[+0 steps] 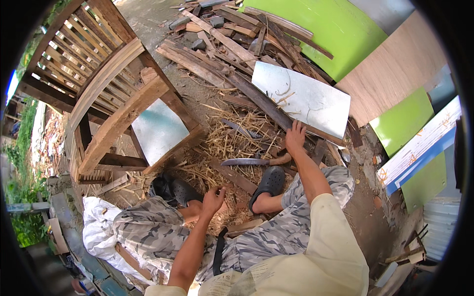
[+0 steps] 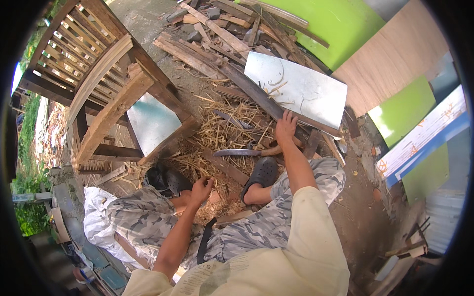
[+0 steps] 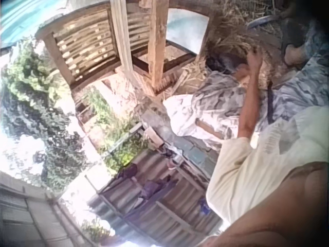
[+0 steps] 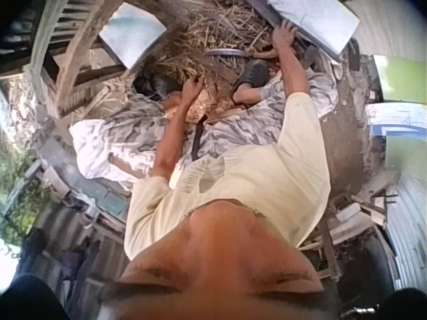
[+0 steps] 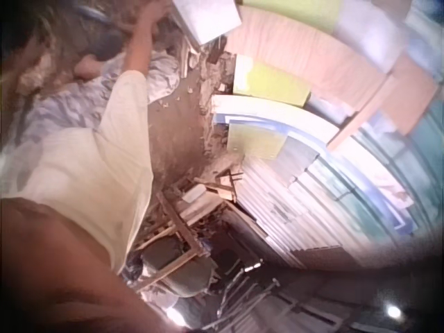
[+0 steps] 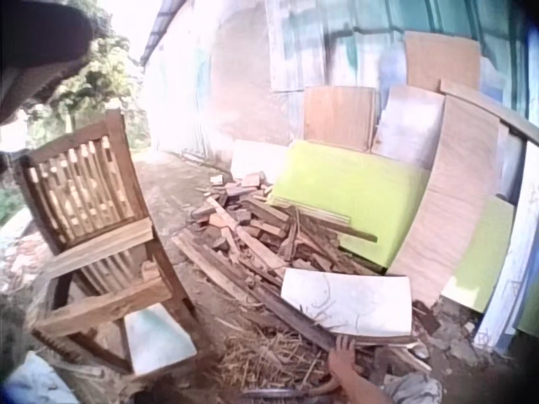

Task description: The person sits on the ground and uses a knife to shave thin wooden sticks, then places them into the slats of a wooden chair. The person repeatedly shaves sticks and inserts them into the chair frame.

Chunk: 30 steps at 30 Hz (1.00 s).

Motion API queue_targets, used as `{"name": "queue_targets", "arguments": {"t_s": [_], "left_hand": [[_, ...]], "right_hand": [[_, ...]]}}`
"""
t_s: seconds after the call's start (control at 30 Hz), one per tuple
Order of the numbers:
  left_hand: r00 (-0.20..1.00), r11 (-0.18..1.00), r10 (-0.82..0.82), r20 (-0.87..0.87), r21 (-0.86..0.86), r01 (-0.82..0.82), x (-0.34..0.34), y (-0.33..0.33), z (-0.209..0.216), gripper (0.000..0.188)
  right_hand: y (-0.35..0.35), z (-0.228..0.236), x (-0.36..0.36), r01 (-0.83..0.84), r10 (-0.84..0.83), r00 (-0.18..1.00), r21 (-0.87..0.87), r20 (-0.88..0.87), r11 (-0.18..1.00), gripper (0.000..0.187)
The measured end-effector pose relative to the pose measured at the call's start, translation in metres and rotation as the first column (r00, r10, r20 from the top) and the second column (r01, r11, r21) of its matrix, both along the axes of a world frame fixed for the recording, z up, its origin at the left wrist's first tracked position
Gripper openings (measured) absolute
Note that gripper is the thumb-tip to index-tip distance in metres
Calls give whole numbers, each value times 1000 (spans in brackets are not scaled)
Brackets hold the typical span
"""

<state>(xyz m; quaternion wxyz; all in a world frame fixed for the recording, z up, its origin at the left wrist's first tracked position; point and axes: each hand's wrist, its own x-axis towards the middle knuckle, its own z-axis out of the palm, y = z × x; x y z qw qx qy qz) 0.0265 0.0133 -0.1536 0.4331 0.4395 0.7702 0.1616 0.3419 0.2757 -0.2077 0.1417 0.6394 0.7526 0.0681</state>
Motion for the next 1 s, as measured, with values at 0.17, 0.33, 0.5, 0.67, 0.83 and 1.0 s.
{"name": "queue_targets", "arguments": {"t_s": [0.17, 0.33, 0.5, 0.67, 0.83, 1.0], "left_hand": [[1000, 999, 28, 11, 21, -29, 0, 7, 13, 52], [991, 993, 57, 118, 96, -68, 11, 29, 31, 49], [946, 959, 77, 316, 237, -157, 33, 50, 51, 45], [853, 929, 112, 509, 251, -272, 57, 66, 52, 43], [723, 921, 148, 675, 172, -350, 71, 69, 82, 42], [598, 917, 137, 790, 127, -378, 69, 68, 117, 42]], "right_hand": [[38, 25, 14, -78, 61, 996, -284, -69, 956, 43], [61, 86, 31, -16, -253, 688, -363, -680, 932, 50], [48, 173, 23, 33, -461, 76, -460, -884, 888, 43], [3, 247, 16, 123, -509, -242, -547, -826, 828, 47], [-38, 307, 25, 156, -495, -245, -538, -833, 828, 42], [-94, 363, 41, 186, -390, -371, -479, -843, 858, 41]]}}
